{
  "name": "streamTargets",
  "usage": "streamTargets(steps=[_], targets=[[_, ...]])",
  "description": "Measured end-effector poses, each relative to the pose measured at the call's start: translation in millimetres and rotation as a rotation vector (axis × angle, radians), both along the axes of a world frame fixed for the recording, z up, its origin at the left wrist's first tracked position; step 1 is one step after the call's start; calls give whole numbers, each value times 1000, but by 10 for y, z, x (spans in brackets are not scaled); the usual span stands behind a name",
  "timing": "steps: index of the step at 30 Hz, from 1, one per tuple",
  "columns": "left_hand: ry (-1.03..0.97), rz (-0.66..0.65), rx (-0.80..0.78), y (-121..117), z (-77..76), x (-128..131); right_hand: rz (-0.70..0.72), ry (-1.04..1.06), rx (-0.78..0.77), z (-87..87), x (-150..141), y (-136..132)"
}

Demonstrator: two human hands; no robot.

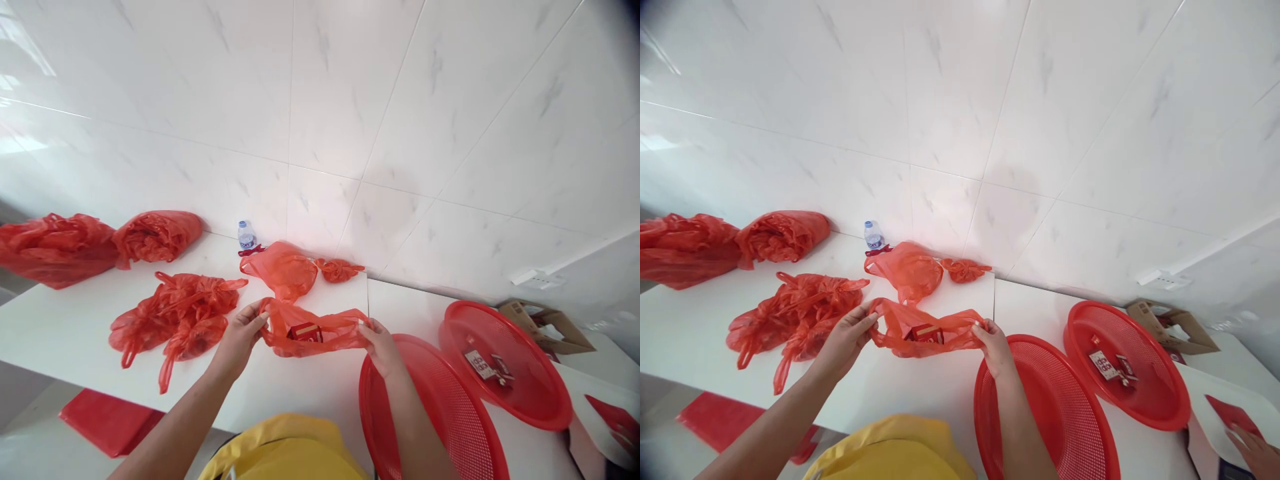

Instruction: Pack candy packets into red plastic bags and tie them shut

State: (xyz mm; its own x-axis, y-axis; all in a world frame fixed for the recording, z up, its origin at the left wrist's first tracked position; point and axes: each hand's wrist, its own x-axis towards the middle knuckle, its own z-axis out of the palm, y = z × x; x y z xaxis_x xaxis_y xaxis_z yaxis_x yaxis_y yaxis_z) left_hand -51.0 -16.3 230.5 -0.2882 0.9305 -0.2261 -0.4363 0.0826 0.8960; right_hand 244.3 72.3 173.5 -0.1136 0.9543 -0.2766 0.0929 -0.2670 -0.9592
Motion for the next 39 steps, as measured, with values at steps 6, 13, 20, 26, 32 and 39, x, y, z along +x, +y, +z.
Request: streamTargets(steps=[6, 13, 20, 26, 32, 39], targets=[[80, -75, 18, 26, 143, 63, -4, -45, 90, 280, 185, -246], [433, -530, 44, -85, 352, 333, 61, -70, 121, 373, 33, -424], [749, -297, 88, -60, 419, 129, 46, 167, 103, 400, -185, -527], [770, -209, 96, -111, 335, 47, -69, 324, -34, 329, -349, -581], [991, -343, 182, -180, 298, 189, 87, 332, -109, 260, -455, -709], [915, -632, 171, -231, 459, 485, 528, 154, -98, 281, -620, -896]])
